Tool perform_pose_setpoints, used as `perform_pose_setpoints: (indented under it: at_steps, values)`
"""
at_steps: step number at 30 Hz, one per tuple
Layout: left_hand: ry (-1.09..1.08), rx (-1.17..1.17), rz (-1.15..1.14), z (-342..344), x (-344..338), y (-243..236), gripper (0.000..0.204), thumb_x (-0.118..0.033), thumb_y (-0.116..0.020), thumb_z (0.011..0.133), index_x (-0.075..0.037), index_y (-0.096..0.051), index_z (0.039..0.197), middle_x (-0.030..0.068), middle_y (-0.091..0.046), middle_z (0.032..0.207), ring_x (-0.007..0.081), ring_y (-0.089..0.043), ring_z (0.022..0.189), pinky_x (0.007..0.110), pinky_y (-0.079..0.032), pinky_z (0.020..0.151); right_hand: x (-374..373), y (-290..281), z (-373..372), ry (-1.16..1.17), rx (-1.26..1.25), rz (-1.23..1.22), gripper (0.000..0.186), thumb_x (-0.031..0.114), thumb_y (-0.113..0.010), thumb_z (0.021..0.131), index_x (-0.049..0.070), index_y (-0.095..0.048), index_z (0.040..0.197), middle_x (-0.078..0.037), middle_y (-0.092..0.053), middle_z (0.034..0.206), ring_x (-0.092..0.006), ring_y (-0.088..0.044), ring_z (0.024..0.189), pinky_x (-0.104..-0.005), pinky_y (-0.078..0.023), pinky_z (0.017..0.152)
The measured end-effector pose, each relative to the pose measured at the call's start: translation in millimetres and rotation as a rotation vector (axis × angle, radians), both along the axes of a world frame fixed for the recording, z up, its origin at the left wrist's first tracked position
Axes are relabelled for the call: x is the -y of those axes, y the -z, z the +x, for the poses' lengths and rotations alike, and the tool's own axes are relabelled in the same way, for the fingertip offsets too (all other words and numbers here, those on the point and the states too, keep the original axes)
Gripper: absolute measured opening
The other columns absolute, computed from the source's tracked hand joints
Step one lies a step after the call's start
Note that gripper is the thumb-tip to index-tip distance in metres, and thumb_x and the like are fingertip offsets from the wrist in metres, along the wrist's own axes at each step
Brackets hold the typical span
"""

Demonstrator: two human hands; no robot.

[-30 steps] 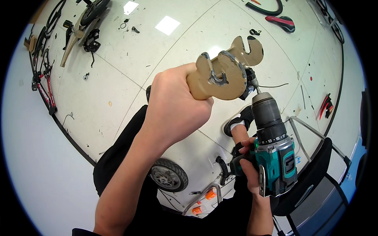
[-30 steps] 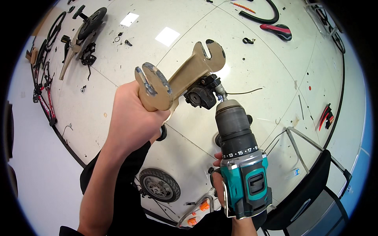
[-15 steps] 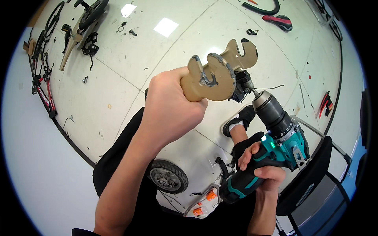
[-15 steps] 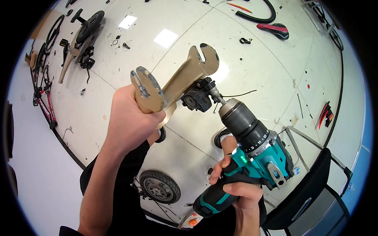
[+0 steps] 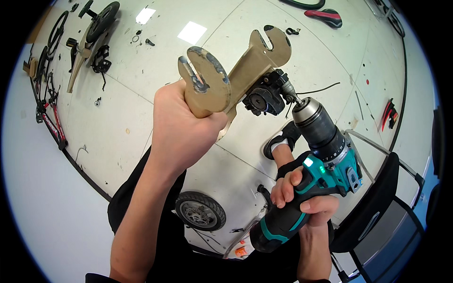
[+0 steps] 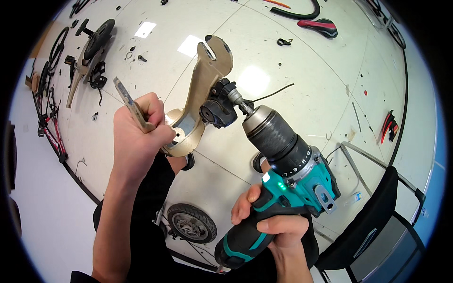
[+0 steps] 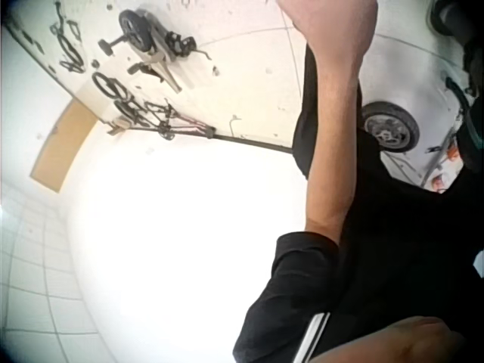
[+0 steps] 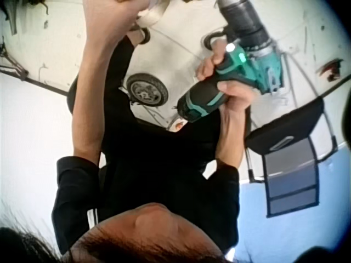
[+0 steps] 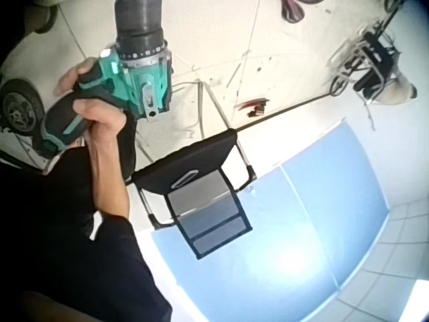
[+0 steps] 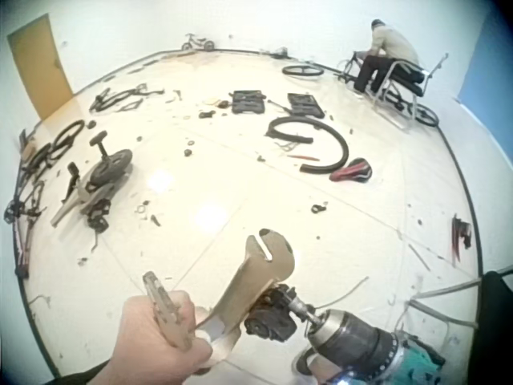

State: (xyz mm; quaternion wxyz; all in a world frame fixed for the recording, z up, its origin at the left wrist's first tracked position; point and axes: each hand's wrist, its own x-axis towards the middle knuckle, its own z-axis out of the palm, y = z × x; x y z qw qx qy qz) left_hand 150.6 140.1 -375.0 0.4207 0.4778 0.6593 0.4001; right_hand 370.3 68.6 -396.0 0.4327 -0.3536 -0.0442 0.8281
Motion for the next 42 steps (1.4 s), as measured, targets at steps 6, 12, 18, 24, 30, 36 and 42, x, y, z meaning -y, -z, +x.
perform_pose_setpoints:
  at_steps: [6,12,18,24,30,36,42]
  values:
    - [0.008,0.011,0.013,9,4,-8,0.005,0.003,-0.054,0.062,0.005,-0.053,0.066,0.0059,-0.056,0.059,0.0082,-0.049,0.053,0.025,-0.041,0.048,5,-14,10,0.002,-0.068,-0.003,0.054,0.004,-0.057,0.045,-0.003,-0.052,0.099,-0.019,-0.059,0.071,-0.0361,-0.061,0.070,-0.0427,-0.048,0.069]
    - [0.006,0.039,-0.038,1,-7,16,0.004,0.002,-0.053,0.061,0.004,-0.051,0.063,0.0044,-0.053,0.058,0.0076,-0.047,0.052,0.025,-0.040,0.046,0,10,5,0.075,-0.072,-0.029,0.068,0.001,-0.055,0.049,-0.003,-0.044,0.116,-0.020,-0.060,0.075,-0.0360,-0.061,0.072,-0.0475,-0.048,0.072]
    - [0.035,0.112,-0.054,-5,-15,32,0.012,0.002,-0.054,0.058,-0.002,-0.043,0.062,0.0010,-0.045,0.057,0.0065,-0.039,0.052,0.024,-0.032,0.046,-13,15,-6,-0.033,0.202,0.038,0.045,0.009,-0.056,0.051,-0.001,-0.050,0.094,-0.017,-0.057,0.069,-0.0340,-0.059,0.067,-0.0395,-0.048,0.065]
    - [0.017,0.167,-0.093,0,-8,11,0.020,0.002,-0.055,0.057,-0.005,-0.037,0.062,-0.0009,-0.040,0.058,0.0064,-0.035,0.054,0.023,-0.028,0.048,-4,-2,-3,0.027,0.065,0.018,0.044,0.009,-0.056,0.050,-0.001,-0.050,0.093,-0.016,-0.057,0.068,-0.0346,-0.060,0.070,-0.0405,-0.049,0.067]
    - [0.050,0.118,-0.117,0,-10,2,0.013,0.000,-0.055,0.061,0.007,-0.057,0.072,0.0072,-0.058,0.064,0.0092,-0.052,0.056,0.025,-0.044,0.052,-4,-9,-8,0.003,0.314,0.048,0.043,0.010,-0.056,0.049,0.000,-0.052,0.091,-0.016,-0.059,0.070,-0.0343,-0.059,0.070,-0.0410,-0.049,0.069]
    - [-0.023,0.201,-0.096,-3,-11,13,0.026,0.004,-0.054,0.058,-0.010,-0.032,0.058,-0.0052,-0.034,0.056,0.0046,-0.031,0.052,0.022,-0.023,0.046,-7,5,-10,0.023,-0.008,-0.038,0.051,0.008,-0.055,0.046,-0.002,-0.051,0.096,-0.019,-0.059,0.069,-0.0386,-0.060,0.075,-0.0444,-0.048,0.075]
    - [0.006,0.163,-0.171,0,-2,11,0.011,0.002,-0.054,0.064,0.007,-0.057,0.072,0.0054,-0.058,0.063,0.0080,-0.051,0.056,0.024,-0.042,0.051,6,-3,-6,0.006,0.036,-0.098,0.054,0.004,-0.055,0.051,-0.001,-0.048,0.105,-0.017,-0.057,0.069,-0.0351,-0.060,0.066,-0.0427,-0.048,0.073]
